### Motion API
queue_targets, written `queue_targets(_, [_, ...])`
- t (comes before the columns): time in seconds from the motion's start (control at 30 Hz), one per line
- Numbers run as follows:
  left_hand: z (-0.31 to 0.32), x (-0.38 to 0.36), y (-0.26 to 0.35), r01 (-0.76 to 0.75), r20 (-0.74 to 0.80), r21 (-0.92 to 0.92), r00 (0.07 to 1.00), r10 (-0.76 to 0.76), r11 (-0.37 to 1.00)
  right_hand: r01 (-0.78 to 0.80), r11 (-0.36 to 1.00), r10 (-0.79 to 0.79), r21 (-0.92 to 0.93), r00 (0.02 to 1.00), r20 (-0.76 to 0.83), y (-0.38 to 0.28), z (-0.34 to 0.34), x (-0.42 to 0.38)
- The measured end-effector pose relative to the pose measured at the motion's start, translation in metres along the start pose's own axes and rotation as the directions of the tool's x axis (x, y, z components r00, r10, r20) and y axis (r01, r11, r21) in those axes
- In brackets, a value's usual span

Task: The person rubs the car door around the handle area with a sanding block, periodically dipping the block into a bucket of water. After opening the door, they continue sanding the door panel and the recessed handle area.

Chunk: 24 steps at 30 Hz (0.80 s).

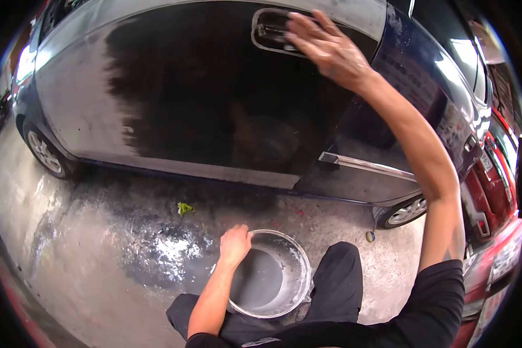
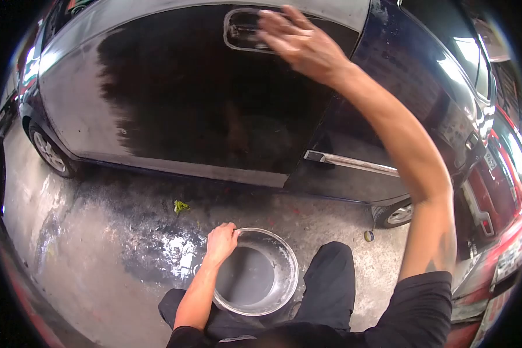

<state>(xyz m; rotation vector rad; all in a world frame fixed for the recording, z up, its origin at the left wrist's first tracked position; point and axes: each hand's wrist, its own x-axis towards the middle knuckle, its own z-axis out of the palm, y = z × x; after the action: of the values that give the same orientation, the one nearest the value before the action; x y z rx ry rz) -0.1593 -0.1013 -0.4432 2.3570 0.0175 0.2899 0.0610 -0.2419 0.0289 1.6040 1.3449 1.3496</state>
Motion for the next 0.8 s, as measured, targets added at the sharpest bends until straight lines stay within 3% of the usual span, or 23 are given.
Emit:
queue_targets(0.03, [0.002, -0.001, -0.001, 0.0, 0.001, 0.013, 1.0, 0.0, 1.0, -0.005, 0.993, 0.009, 0.12, 0.999, -0.036, -0.011, -0.006, 0.021])
queue_targets(0.1, [-0.001, -0.004, -0.003, 0.001, 0.004, 0.04, 1.0, -0.001, 0.999, 0.088, 0.99, -0.075, 0.114, 0.99, -0.12, -0.008, -0.008, 0.032])
queue_targets(0.2, [-0.003, -0.006, -0.004, 0.022, -0.012, -0.022, 1.0, -0.022, 1.0, -0.015, 0.993, 0.015, 0.118, 1.0, 0.003, 0.007, -0.022, -0.007])
queue_targets(0.3, [0.0, -0.002, -0.004, 0.008, -0.035, -0.016, 0.999, -0.008, 1.0, -0.013, 1.0, 0.013, 0.017, 0.999, -0.034, 0.01, 0.0, -0.026])
queue_targets(0.4, [0.006, -0.002, -0.004, -0.027, 0.006, 0.024, 1.0, 0.026, 0.999, -0.025, 0.993, 0.034, 0.117, 0.997, -0.074, -0.018, 0.0, 0.036])
queue_targets(0.5, [-0.001, -0.002, -0.008, 0.024, -0.01, -0.014, 1.0, -0.024, 1.0, 0.073, 0.997, -0.073, 0.002, 0.992, -0.106, -0.008, -0.017, 0.027])
queue_targets(0.53, [-0.004, -0.001, -0.007, 0.033, -0.018, -0.029, 0.999, -0.034, 0.999, -0.026, 0.999, 0.023, -0.042, 0.997, -0.071, -0.004, -0.011, 0.008])
queue_targets(0.6, [-0.001, -0.007, -0.008, 0.051, -0.02, -0.061, 0.998, -0.053, 0.997, -0.076, 0.996, 0.073, -0.056, 0.996, -0.054, 0.002, -0.015, -0.026])
queue_targets(0.7, [0.0, -0.002, -0.007, 0.042, 0.02, -0.027, 0.999, -0.041, 0.999, -0.119, 0.988, 0.117, -0.1, 0.993, -0.029, -0.01, -0.001, -0.009])
queue_targets(0.8, [0.0, 0.002, -0.005, 0.043, 0.014, -0.001, 0.999, -0.043, 0.999, 0.002, 0.995, -0.008, -0.095, 0.998, -0.061, -0.004, -0.017, 0.023])
